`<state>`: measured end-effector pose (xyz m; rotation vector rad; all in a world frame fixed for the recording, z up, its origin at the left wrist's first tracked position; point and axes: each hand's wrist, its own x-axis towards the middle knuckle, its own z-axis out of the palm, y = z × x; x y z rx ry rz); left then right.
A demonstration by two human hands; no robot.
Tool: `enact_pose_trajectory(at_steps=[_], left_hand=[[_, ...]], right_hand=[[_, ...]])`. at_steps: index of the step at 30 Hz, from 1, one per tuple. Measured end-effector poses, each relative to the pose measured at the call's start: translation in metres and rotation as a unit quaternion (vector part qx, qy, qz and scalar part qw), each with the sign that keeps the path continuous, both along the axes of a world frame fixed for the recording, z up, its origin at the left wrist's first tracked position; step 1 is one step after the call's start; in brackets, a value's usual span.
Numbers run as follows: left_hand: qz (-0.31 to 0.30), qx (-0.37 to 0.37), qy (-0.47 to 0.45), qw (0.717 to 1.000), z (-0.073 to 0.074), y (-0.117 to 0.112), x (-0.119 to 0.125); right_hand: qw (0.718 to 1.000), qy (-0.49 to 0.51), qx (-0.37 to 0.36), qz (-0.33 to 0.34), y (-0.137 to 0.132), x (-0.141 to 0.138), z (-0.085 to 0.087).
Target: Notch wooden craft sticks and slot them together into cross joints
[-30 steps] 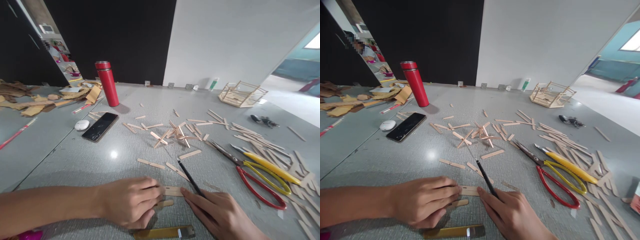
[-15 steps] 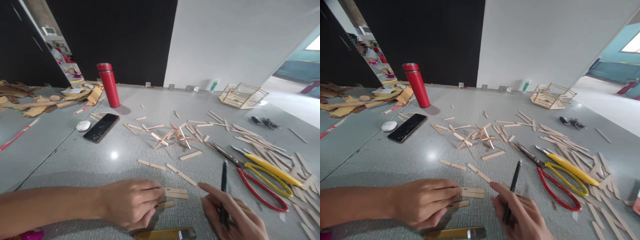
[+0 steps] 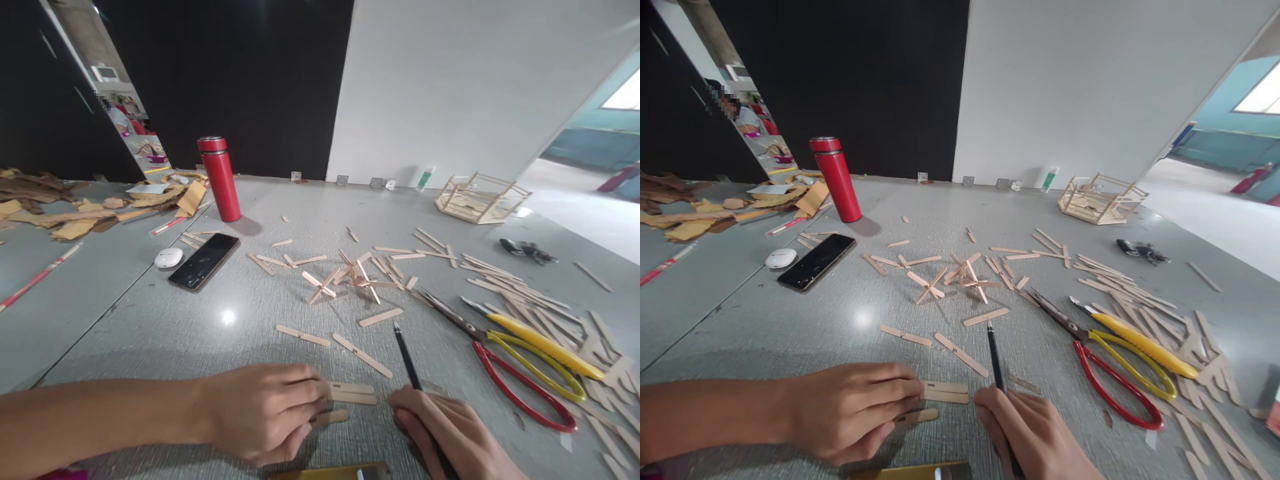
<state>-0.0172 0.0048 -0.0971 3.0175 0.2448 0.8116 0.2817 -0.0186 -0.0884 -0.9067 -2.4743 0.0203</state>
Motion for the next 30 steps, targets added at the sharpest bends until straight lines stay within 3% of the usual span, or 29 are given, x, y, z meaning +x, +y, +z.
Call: enact_pose_trajectory(at_steps=[6,11,16,22,30], left_hand=[[0.001,0.003,-0.011,1.000,-0.002,0.000,-0.002],[0.002,0.006,-0.005,1.000,0.000,-0.001,-0.002],[0.011,-0.011,-0.015,1.000,0.003,-0.001,0.000],[0.018,-0.015,-0.025,0.999,0.003,-0.002,0.000],[0.008,-0.009,-0.021,1.000,0.001,-0.001,0.000]], right_hand=[[1.000,-0.008,-0.024,0.014,0.002,0.001,-0.001],[0.998,0.030,-0.026,-0.039,0.001,0.006,0.004],[0.999,0.034,0.005,-0.007,0.002,0.010,0.007],[0.990,0.096,-0.062,-0.082,0.001,0.004,0.005],[0.993,0.085,-0.060,-0.052,0.003,-0.005,0.004]])
